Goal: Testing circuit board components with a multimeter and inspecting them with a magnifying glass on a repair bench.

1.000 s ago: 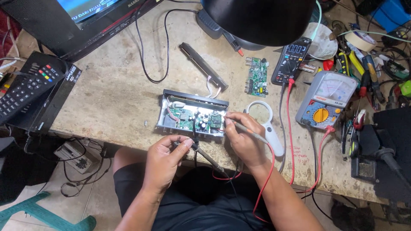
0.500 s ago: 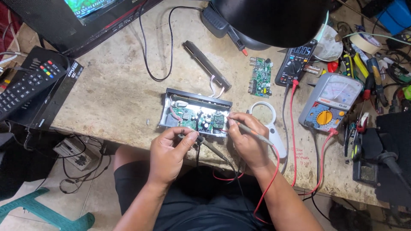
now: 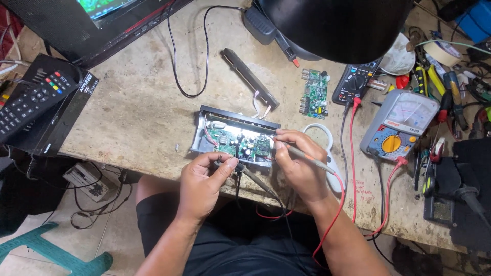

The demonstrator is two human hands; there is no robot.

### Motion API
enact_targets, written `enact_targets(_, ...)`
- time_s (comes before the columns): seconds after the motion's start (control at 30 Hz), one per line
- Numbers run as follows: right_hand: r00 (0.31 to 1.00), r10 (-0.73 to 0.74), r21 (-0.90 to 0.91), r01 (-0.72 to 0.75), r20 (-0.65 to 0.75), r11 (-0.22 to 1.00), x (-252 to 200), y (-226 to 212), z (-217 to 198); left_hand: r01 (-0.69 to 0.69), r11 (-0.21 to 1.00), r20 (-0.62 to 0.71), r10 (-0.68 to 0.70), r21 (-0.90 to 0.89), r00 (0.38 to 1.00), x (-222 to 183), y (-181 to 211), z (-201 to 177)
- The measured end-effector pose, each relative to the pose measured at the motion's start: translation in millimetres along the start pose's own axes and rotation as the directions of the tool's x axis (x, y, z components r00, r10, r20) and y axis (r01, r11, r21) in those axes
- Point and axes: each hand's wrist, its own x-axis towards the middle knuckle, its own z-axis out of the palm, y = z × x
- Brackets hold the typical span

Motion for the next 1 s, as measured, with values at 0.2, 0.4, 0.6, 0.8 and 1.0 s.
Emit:
enact_targets(0.2,0.994,-0.024,-0.023,0.027,0.108,0.999,7.6,1.1,-2.0,-0.028,1.0,0.002,0.028,-0.01,1.0,1.0,4.5,0.5)
enact_targets(0.4,0.985,-0.102,-0.031,0.107,0.139,0.994,7.8,3.9,-0.5,-0.045,0.999,0.014,0.045,0.0,0.999,2.0,5.8,0.6)
enact_targets(0.6,0.982,-0.103,-0.041,0.111,0.159,0.993,7.9,5.8,-1.2,-0.053,0.999,0.02,0.054,-0.005,0.998,2.3,4.7,0.5)
enact_targets(0.8,0.981,-0.108,-0.049,0.117,0.159,0.992,6.7,5.1,0.0,-0.053,0.998,0.026,0.054,-0.013,0.998,3.0,1.6,-0.1)
enact_targets(1.0,0.983,-0.102,-0.063,0.113,0.155,0.992,5.0,4.7,0.3,-0.074,0.997,0.029,0.074,-0.003,0.997,1.0,2.6,0.9)
